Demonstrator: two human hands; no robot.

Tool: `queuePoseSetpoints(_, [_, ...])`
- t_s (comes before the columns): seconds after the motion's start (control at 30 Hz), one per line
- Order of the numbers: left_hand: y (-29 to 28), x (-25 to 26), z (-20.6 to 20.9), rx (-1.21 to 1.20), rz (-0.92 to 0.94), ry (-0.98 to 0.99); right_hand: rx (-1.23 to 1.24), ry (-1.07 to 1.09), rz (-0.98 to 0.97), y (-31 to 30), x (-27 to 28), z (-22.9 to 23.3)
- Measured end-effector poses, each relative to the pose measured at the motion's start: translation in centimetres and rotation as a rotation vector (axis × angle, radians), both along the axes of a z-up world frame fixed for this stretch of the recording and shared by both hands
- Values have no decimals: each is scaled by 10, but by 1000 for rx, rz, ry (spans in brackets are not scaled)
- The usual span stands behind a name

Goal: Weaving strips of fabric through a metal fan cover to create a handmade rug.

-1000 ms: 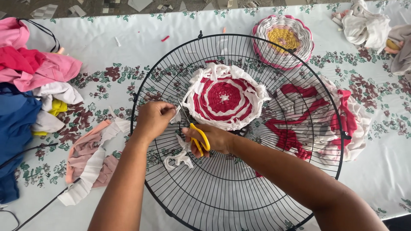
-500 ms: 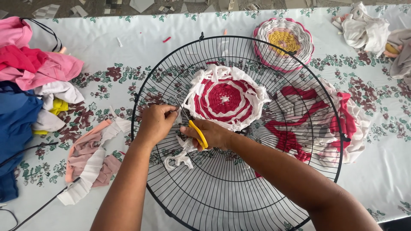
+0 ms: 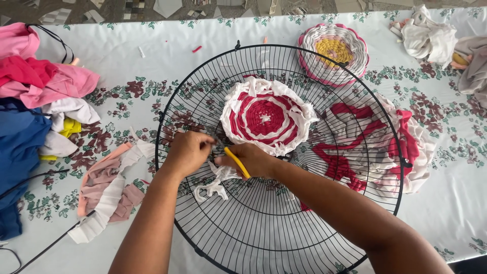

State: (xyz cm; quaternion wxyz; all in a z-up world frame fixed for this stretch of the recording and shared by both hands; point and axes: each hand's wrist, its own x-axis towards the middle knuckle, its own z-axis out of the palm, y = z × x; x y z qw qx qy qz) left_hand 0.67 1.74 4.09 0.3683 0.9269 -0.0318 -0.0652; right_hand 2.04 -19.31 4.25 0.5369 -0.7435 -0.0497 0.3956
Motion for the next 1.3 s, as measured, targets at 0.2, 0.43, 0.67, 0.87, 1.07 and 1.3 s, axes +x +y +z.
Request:
queuePoseSetpoints(0.2, [-16,-16,60,236,-289,448,-247,-1051,47,-39,-10,-8])
queuePoseSetpoints(0.43, [-34,96,-36,296,-7,-226,-769,-1118,-203,-146,56,-28])
queuePoseSetpoints(0.67, [-88,151,-75,157,92,-27,-765,-754,-313,-155,53,-67])
queuePoseSetpoints(0.87, [-81,87,-50,-338,379,251,-491,-889,-450,-158,102,-78])
queuePoseSetpoints(1.07, [-103,19,-56,-1168,597,404,-505,-1144,-405,-146,155,-30])
queuePoseSetpoints(1.3, [-51,25,-71,-119,203,123,-360,-1013,-257,-114,90,-27])
